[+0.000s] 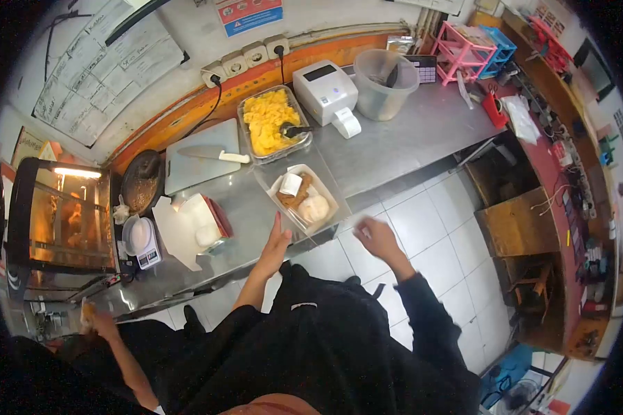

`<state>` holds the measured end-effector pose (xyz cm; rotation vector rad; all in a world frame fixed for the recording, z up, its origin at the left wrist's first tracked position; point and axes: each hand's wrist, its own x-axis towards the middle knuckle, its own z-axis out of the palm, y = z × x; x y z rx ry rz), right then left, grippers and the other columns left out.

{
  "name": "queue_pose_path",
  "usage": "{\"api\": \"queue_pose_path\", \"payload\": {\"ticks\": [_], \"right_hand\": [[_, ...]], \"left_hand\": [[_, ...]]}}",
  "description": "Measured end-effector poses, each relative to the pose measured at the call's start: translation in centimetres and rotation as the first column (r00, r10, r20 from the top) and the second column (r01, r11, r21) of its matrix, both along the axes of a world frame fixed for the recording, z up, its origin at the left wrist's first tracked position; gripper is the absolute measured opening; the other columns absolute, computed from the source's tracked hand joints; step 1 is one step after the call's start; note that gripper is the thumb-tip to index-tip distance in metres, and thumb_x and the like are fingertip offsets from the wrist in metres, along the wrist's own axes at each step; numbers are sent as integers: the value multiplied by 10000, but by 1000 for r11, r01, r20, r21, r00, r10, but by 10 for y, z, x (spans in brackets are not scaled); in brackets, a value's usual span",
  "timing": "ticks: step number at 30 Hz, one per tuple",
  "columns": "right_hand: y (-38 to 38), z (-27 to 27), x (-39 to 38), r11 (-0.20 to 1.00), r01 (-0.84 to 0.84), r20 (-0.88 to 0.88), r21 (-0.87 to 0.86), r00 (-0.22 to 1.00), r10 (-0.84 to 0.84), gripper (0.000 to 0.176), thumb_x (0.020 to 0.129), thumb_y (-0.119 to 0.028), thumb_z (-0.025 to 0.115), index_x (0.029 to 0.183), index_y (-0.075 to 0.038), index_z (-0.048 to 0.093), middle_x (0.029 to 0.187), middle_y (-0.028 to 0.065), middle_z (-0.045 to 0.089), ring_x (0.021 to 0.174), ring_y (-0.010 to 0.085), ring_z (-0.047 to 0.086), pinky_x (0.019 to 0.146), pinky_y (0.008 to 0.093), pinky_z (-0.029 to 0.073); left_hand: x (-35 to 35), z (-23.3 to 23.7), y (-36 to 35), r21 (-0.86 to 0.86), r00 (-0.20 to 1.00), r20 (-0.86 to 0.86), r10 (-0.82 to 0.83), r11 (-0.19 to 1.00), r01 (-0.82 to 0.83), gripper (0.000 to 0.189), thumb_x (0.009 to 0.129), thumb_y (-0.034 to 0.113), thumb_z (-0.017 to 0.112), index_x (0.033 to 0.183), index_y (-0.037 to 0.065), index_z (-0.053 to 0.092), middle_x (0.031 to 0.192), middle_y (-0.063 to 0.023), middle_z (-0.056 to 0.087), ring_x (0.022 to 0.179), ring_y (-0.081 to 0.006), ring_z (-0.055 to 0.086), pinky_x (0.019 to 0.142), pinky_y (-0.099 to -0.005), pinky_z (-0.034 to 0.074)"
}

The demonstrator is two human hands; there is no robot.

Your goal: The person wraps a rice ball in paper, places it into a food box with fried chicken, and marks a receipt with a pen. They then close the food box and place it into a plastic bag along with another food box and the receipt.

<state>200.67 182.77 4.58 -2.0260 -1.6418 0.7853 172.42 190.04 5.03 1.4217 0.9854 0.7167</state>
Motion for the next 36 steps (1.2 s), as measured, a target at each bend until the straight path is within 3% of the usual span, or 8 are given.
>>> {"api": "queue_pose_path", "payload": {"ticks": [5,9,12,20,29,31,33,36], "right_hand": [[166,6,-62,838,-202,-49,506,964,262,273,731,-184,728,955,-86,607,943,129,653,923,345,613,792,429,480],[228,-29,-85,899,-372,15,232,925,379,311,694,-136,759,948,-102,583,933,99,644,928,300,627,760,436,490],[234,-39,-76,874,-408,-334,264,812,479,259,747,-73,720,980,-87,607,966,71,645,884,218,632,718,374,500],[151,155,-23,887,-248,-678,390,574,459,420,870,-11,603,1286,-53,569,1253,117,575,1081,137,543,806,247,478],[121,217,12,836,-201,-721,511,428,544,546,829,76,604,1355,24,466,1454,214,336,1118,164,562,857,229,479],[121,221,18,824,-211,-722,526,400,564,582,817,102,603,1370,39,435,1463,207,322,1088,161,580,853,213,478],[121,222,24,805,-231,-701,546,400,590,591,814,99,593,1377,37,425,1461,211,324,1131,170,551,866,214,472],[122,225,32,769,-247,-665,590,390,636,602,803,99,577,1381,44,415,1460,222,324,1201,189,498,881,218,470]], "left_hand": [[42,-22,-6,237,956,-168,242,951,-199,961,857,343,659,1505,51,12,1546,-222,122,1419,-323,195,1084,-446,312],[42,-27,12,369,948,-174,265,910,-186,910,777,114,649,1503,50,104,1426,-242,364,1289,-307,425,958,-393,448],[24,3,30,-20,933,-307,186,979,-202,793,785,74,610,1482,45,231,1304,-224,512,1089,-254,578,861,-325,489],[7,6,45,240,847,-139,513,847,-474,626,841,99,627,1416,56,384,1289,-184,537,1028,-272,600,824,-383,492],[63,26,11,869,730,113,674,289,-401,451,802,106,684,1227,27,556,1094,-177,597,1018,-283,564,829,-386,457],[79,24,-12,791,892,23,452,537,-293,358,807,89,672,1147,10,590,1087,-172,600,1004,-255,567,839,-384,447],[97,33,-34,183,968,-145,205,967,-178,318,884,196,623,1144,12,620,1070,-181,631,1014,-314,582,885,-376,450],[99,-12,-65,-330,984,111,-138,929,168,481,961,352,517,1317,29,518,1268,-163,563,1168,-256,514,1008,-345,378]]}}
